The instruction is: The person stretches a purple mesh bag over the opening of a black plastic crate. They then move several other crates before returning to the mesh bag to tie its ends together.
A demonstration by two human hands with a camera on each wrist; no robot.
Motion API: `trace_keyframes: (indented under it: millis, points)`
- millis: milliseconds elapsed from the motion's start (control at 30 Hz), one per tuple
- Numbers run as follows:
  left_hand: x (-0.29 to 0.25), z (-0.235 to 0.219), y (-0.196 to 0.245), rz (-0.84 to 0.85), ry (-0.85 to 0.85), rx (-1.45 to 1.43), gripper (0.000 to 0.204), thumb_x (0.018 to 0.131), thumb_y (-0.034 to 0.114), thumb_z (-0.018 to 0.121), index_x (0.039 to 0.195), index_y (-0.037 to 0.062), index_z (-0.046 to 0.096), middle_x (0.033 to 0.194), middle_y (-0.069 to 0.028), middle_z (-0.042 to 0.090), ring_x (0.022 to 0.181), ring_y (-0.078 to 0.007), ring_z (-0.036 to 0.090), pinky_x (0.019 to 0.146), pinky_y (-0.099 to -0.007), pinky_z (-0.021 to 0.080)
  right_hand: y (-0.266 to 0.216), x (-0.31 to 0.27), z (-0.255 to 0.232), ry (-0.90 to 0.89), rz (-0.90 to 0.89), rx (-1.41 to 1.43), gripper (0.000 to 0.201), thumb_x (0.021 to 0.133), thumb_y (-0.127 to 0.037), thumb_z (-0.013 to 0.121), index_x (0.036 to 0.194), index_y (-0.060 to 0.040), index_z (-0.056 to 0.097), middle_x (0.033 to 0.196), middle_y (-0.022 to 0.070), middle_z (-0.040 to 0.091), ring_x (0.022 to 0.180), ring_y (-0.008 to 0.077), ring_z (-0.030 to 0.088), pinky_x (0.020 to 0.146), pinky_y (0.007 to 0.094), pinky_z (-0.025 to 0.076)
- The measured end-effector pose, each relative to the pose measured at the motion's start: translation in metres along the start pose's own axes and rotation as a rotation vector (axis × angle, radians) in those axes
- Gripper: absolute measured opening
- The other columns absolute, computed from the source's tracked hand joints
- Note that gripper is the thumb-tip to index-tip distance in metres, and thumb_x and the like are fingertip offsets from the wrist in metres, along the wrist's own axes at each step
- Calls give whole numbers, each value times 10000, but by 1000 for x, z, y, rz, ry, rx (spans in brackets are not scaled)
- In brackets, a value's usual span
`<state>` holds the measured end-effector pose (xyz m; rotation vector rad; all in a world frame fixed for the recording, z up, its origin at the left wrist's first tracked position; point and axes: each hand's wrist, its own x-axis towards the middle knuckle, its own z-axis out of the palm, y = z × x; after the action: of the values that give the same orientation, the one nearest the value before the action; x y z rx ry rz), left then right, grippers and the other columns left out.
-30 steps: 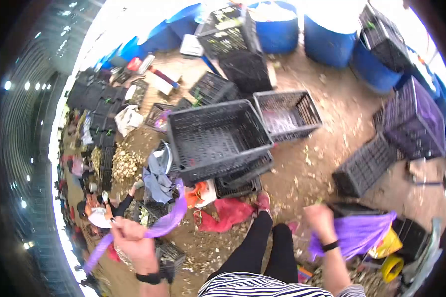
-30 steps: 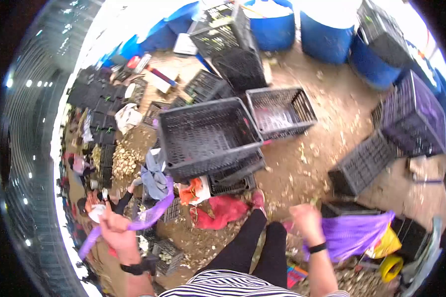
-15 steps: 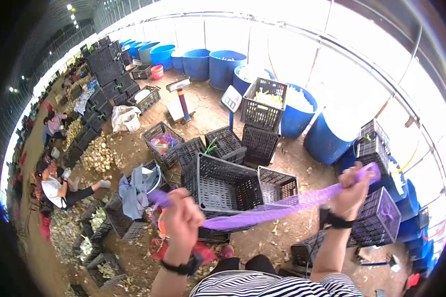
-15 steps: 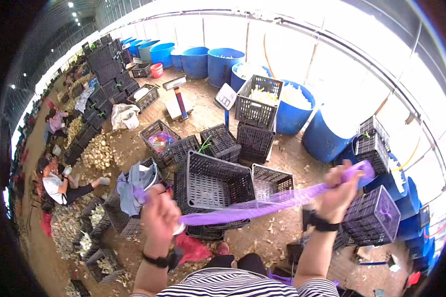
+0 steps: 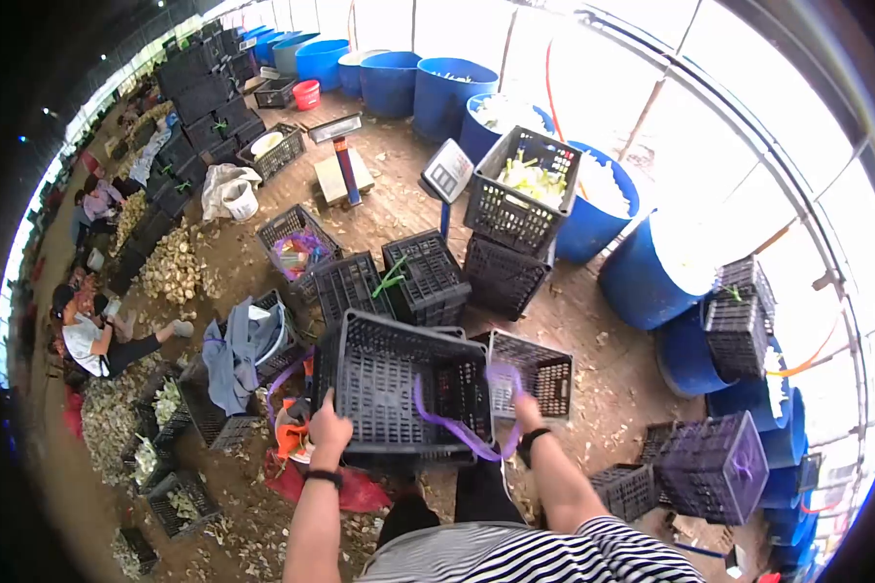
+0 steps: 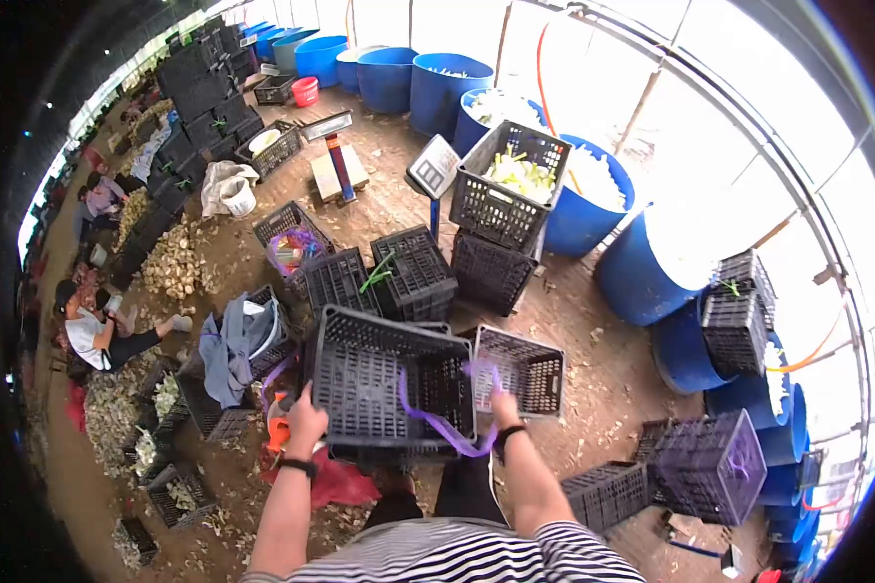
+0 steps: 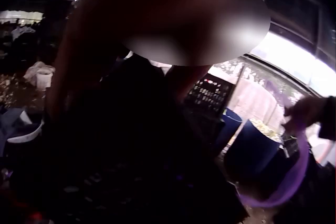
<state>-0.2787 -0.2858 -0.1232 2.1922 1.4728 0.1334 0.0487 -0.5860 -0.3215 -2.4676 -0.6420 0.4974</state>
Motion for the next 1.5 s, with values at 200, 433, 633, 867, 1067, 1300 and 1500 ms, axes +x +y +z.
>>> trace_keyframes:
  millis: [200, 433, 633, 867, 1067, 1300, 1500]
  points:
    - [16, -13, -16, -138, -25, -406, 565, 730, 49, 607, 1287, 133, 561, 957, -131, 701, 858, -214, 678, 772, -331, 499, -62, -27, 2, -337, 599, 1025, 113, 792, -115, 545, 730, -64, 623, 659, -11, 531, 607, 118, 468, 580, 270, 368]
    - [-29, -44, 12, -505, -135, -768, 680, 657, -186, 577, 1279, 87, 565, 1023, -12, 655, 857, -124, 606, 788, -266, 491, -97, -19, -159, -312, 368, 779, 269, 955, -149, 500, 718, -64, 597, 711, -11, 559, 702, 92, 485, 678, 253, 393]
    - [-18, 44, -24, -344, -89, -534, 612, 688, -63, 670, 1276, 12, 519, 1054, -90, 646, 941, -234, 612, 864, -348, 469, -78, 7, -154, -500, 322, 879, 252, 954, -212, 521, 810, -45, 645, 772, -7, 588, 744, 107, 512, 723, 257, 407]
    - [-46, -18, 148, 319, -132, -384, 535, 722, 153, 774, 1197, 16, 569, 1173, -162, 596, 1114, -289, 556, 996, -381, 410, -212, -20, -241, -832, 52, 1061, 398, 1022, -340, 404, 948, -12, 617, 680, 7, 569, 540, 66, 473, 498, 193, 358]
    - [-71, -105, 272, 504, -202, -1153, 915, 772, 166, 788, 1479, 51, 219, 1374, -166, 460, 1249, -208, 458, 1045, -318, 360, -322, -51, -283, -1170, -158, 887, 408, 1023, -352, 403, 867, -31, 602, 576, -65, 396, 488, 32, 324, 441, 201, 257]
    - [-74, -187, 263, 428, 236, -958, 160, 846, -2, 663, 995, 33, 707, 932, -44, 655, 824, -94, 601, 752, -224, 490, -367, -66, -288, -1181, -445, 774, 403, 1018, -345, 422, 945, -10, 634, 618, -43, 481, 515, 39, 401, 476, 198, 325]
    - [-77, -186, 247, 402, 88, -1051, 447, 767, 17, 756, 1190, 51, 616, 824, 27, 616, 747, -43, 546, 714, -182, 465, -413, -72, -302, -769, -649, 842, 156, 867, -66, 662, 1009, -3, 677, 798, -16, 636, 749, 39, 548, 680, 211, 461]
